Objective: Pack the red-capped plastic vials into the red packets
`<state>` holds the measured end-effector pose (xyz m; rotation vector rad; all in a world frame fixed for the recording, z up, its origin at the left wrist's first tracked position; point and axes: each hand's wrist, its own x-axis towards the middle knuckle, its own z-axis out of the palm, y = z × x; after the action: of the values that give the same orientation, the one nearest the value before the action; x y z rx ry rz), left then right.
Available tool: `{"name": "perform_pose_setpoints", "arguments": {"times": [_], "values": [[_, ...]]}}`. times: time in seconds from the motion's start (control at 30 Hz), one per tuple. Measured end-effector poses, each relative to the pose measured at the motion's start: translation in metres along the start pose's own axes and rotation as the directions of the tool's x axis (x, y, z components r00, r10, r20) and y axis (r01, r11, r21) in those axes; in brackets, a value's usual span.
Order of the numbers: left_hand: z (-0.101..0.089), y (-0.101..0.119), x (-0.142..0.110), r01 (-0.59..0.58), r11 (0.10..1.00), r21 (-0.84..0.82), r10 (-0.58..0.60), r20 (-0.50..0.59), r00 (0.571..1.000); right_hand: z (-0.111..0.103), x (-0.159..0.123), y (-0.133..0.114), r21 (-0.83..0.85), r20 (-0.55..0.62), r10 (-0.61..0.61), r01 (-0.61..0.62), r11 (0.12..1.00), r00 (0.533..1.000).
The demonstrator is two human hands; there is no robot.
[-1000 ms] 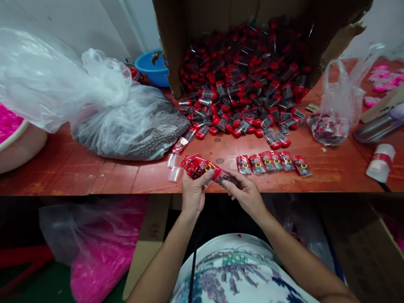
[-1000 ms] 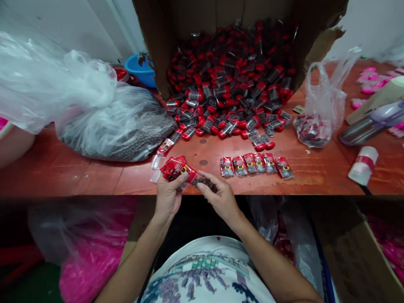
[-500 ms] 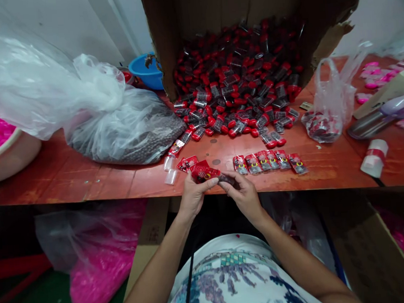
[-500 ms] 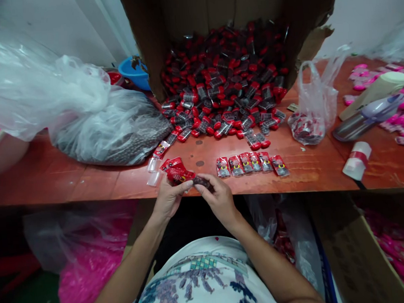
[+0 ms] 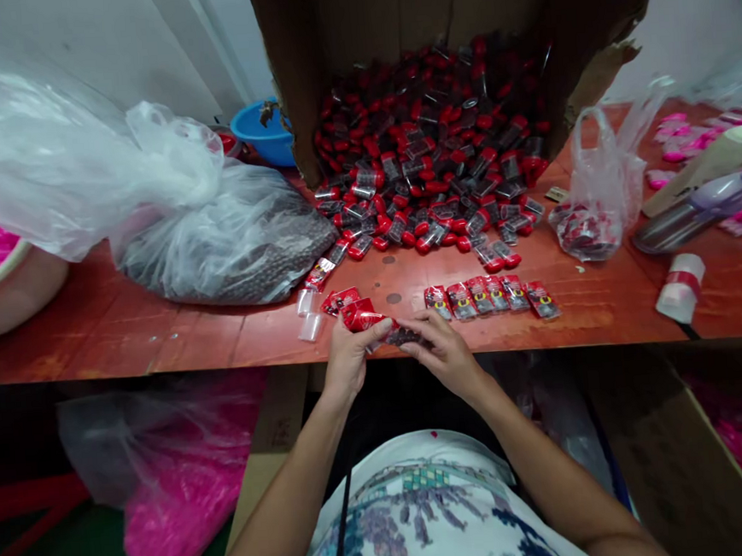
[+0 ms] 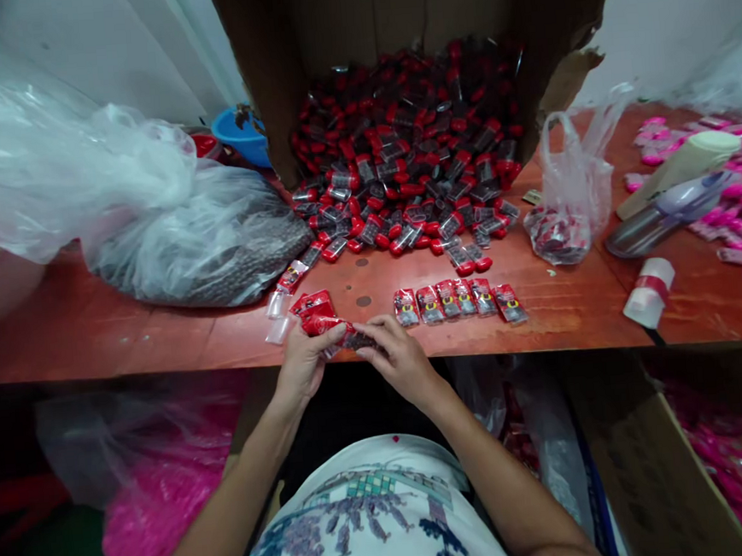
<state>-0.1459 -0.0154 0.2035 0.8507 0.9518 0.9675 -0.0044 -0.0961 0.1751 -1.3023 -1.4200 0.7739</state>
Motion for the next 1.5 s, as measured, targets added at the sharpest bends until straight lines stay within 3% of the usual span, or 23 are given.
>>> {"name": "perform_pose_setpoints", "arguments": {"times": [0.2,0.33,0.4,0.47,0.53,0.63,0.77,0.83,0.97,1.1,1.23,1.33,1.43,1.5], "values": [[-0.001,0.003,-0.001,0.006,0.995,0.095,-0.011,0.053,0.999,0.002,-0.001,-0.003,0.164,-0.041,0.135,-0.127,0.978,0.990],[0.000,0.001,0.006,-0.082,0.996,0.044,0.084,-0.043,0.996,-0.003,0.003,-0.005,-0.044,-0.005,-0.087,0.086,0.995,0.996],[0.006,-0.001,0.008,-0.092,0.996,0.013,0.093,-0.080,0.992,-0.003,0.006,-0.005,-0.092,-0.026,-0.120,0.117,0.989,0.992],[0.013,-0.002,0.006,-0.087,0.996,0.011,0.088,-0.073,0.993,0.001,0.007,-0.002,-0.001,-0.127,-0.025,0.025,1.000,0.992],[0.019,-0.002,0.003,-0.081,0.996,0.033,0.081,-0.012,0.997,0.007,0.007,0.002,0.199,-0.191,0.159,-0.121,0.973,0.969],[0.023,-0.002,-0.002,-0.064,0.998,0.024,0.062,0.090,0.994,0.010,0.004,0.006,0.384,-0.158,0.307,-0.228,0.895,0.939],[0.019,-0.003,-0.003,-0.078,0.996,-0.041,0.079,0.021,0.997,0.004,-0.003,0.005,0.222,-0.154,0.173,-0.137,0.965,0.973],[0.017,-0.004,-0.004,-0.053,0.998,-0.030,0.054,0.037,0.998,0.001,-0.005,0.003,0.156,-0.120,0.120,-0.101,0.983,0.985],[0.016,-0.006,-0.006,0.067,0.998,-0.007,-0.065,0.123,0.990,-0.002,-0.004,0.000,0.134,-0.075,0.106,-0.096,0.986,0.991],[0.016,-0.009,-0.005,0.064,0.998,-0.013,-0.062,0.112,0.992,-0.002,-0.002,0.000,0.156,-0.030,0.111,-0.105,0.982,0.993],[0.019,-0.015,-0.003,0.081,0.996,-0.038,-0.074,0.157,0.985,0.000,-0.002,0.004,0.126,-0.144,0.125,-0.107,0.986,0.982],[0.018,-0.019,0.002,0.177,0.969,-0.170,-0.157,0.124,0.980,-0.011,-0.003,0.015,0.121,-0.218,0.187,-0.164,0.979,0.958],[0.011,-0.020,0.010,0.245,0.931,-0.270,-0.241,0.050,0.969,-0.042,-0.006,0.032,0.010,-0.414,0.242,-0.261,0.965,0.877],[0.005,-0.021,0.014,0.258,0.920,-0.294,-0.263,0.022,0.964,-0.066,-0.007,0.039,-0.199,-0.540,0.207,-0.363,0.910,0.816]]}}
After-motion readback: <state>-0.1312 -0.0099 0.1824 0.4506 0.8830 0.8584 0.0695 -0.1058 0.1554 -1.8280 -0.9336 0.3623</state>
